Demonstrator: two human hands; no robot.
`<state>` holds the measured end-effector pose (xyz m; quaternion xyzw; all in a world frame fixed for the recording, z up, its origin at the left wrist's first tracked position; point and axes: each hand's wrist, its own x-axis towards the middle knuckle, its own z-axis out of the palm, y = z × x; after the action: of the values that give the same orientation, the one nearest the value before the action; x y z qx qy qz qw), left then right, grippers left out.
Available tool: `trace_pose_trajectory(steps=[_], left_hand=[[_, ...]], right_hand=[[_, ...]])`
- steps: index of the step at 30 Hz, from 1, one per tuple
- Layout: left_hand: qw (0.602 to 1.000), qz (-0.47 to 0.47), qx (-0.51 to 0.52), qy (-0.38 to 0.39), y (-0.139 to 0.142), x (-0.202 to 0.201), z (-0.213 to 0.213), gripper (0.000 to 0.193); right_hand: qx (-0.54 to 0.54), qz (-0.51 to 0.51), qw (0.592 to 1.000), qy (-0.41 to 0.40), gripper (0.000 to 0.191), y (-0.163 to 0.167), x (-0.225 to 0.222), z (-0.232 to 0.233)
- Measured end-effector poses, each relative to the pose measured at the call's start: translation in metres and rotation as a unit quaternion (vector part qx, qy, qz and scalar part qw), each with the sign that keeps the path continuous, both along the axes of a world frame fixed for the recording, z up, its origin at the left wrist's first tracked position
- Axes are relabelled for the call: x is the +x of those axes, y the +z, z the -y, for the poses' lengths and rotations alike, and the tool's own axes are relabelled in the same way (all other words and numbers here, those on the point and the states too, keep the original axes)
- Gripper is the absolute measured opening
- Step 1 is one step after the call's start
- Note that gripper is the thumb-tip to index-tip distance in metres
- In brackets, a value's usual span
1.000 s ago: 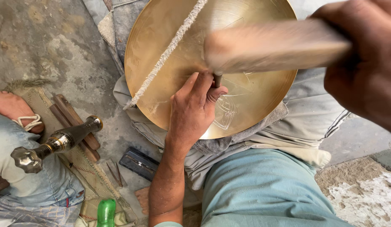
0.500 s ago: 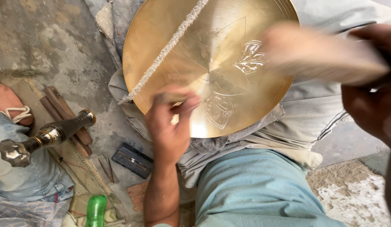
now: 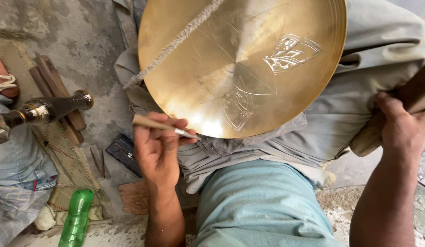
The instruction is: The person sits on the floor with a brass plate resting on their lap and engraves a decorative floral pattern into it. They hold a chisel against the plate with one hand and strike it with a wooden mallet held in the other hand, repositioning the chisel along the drawn lines as the pattern is worked.
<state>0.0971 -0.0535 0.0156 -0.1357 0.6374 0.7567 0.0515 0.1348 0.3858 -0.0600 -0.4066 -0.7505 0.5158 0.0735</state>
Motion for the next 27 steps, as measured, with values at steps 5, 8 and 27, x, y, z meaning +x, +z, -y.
trace_pose_trajectory(steps=[5, 8, 27], left_hand=[[0.973, -0.107, -0.146, -0.141, -0.001, -0.035, -0.043, 0.03], [0.94, -0.151, -0.196, -0.232, -0.004, -0.064, -0.064, 0.027], [0.857, -0.253, -0.262, -0.365, -0.017, -0.103, -0.088, 0.031]], right_hand=[[0.137, -0.025, 0.981, 0.133, 0.026, 0.013, -0.009, 0.007], [0.156, -0.018, 0.978, 0.139, 0.025, 0.021, -0.014, 0.015], [-0.046, -0.101, 0.963, 0.245, 0.033, 0.087, -0.03, 0.055]])
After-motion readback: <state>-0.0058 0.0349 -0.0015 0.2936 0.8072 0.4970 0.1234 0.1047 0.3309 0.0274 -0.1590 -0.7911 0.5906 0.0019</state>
